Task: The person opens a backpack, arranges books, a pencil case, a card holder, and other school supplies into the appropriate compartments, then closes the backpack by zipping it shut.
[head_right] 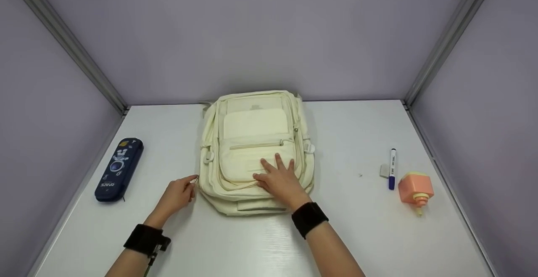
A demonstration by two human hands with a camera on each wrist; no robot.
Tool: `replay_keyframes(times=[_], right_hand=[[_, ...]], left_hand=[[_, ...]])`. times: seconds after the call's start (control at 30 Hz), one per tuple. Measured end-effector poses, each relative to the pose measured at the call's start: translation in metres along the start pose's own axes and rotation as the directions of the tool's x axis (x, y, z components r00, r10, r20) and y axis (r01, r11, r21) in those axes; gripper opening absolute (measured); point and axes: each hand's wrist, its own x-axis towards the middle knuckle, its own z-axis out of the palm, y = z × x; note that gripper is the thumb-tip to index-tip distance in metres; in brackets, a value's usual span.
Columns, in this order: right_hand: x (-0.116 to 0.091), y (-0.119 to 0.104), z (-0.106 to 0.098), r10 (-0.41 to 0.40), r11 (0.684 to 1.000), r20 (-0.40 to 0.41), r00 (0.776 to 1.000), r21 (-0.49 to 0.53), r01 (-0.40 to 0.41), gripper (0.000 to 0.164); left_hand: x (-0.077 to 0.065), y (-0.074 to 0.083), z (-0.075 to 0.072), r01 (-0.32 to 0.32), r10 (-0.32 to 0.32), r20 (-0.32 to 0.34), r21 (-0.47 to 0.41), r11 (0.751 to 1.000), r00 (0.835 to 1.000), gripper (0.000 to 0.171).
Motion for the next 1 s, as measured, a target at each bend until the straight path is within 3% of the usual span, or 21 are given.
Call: replay_keyframes(times=[0.17,0.33,0.5,0.63,1.0], right_hand=[[-0.002,-0.001,0.001,0.012,0.999,0.053,0.998,-0.039,-0.01,0.05],[-0.001,-0.005,0.003,0.048,0.992,0.12,0.992,-0.125,-0.033,0.06],[0.003,-0.009,0.005,0.082,0.985,0.124,0.989,-0.16,-0.062,0.06],[0.007,-0.008,0.006,0.11,0.981,0.129,0.986,-0.176,-0.086,0.06],[0.024,-0.002,0.003,0.158,0.971,0.133,0.978,-0.201,-0.129,0.058]], left_hand=[[-0.004,0.001,0.004,0.01,-0.01,0.002,0.014,1.0,1.0,0.034],[0.001,0.002,0.007,0.01,-0.011,0.043,0.017,1.0,0.999,0.036],[0.011,0.001,0.006,-0.01,0.007,0.057,0.046,0.999,0.998,0.035],[0.022,0.001,0.007,-0.012,0.011,0.066,0.019,1.0,0.998,0.034],[0.051,0.007,0.007,0.018,-0.021,0.069,0.049,0.999,0.997,0.033]])
